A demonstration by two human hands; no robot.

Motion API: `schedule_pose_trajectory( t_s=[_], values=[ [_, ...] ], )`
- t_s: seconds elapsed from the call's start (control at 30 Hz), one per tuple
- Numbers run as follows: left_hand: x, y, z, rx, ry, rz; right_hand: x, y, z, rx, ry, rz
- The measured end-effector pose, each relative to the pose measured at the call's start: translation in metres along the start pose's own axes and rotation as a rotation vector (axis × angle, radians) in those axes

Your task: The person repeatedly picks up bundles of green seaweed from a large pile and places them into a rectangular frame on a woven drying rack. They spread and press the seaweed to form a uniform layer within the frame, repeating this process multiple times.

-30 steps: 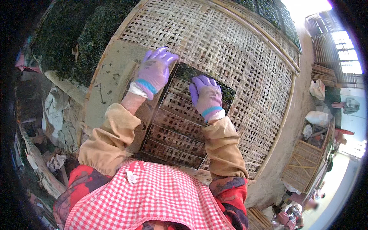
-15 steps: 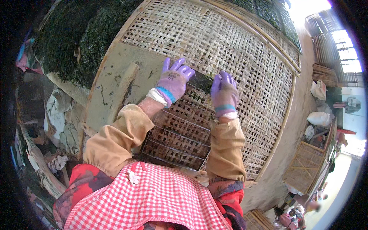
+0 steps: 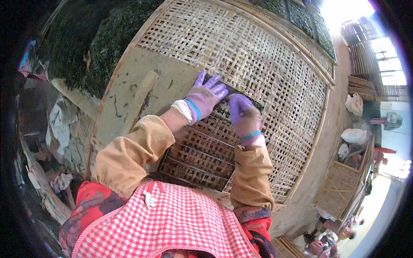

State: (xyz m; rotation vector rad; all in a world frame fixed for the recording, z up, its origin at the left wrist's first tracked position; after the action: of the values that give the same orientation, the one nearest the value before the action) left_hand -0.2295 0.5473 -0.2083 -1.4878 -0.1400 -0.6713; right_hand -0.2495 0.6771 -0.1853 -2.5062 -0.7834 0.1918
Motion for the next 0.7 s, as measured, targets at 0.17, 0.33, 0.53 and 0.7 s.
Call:
schedule_pose_trajectory(
  t_s=[0.17,0.33,0.53,0.7],
  values=[
    [0.031,-0.021,-0.031,0.262,-0.093,0.298,0.010,-0.022,-0.023,0.544,-0.058,0.055],
    [0.111,-0.029,-0.079,0.349,-0.130,0.689,0.014,-0.040,-0.026,0.469,0.022,0.118],
    [0.231,0.016,-0.166,0.391,-0.325,0.702,-0.002,0.003,0.013,0.579,0.448,-0.650],
    [0.314,0.127,-0.283,0.465,-0.718,0.457,-0.030,0.019,-0.034,0.313,0.164,-0.208]
  ],
)
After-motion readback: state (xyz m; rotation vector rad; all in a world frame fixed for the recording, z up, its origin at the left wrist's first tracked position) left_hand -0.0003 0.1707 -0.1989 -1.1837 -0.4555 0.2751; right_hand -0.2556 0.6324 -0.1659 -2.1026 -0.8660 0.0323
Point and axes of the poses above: each hand's wrist, its own x-axis away from the middle knuckle, its own y-axis out of the palm, z = x × y, the point moved 8 cm from there along -x, towards the middle knuckle, and after that the axes turned 15 degrees about -z, right-handed, at the moved point
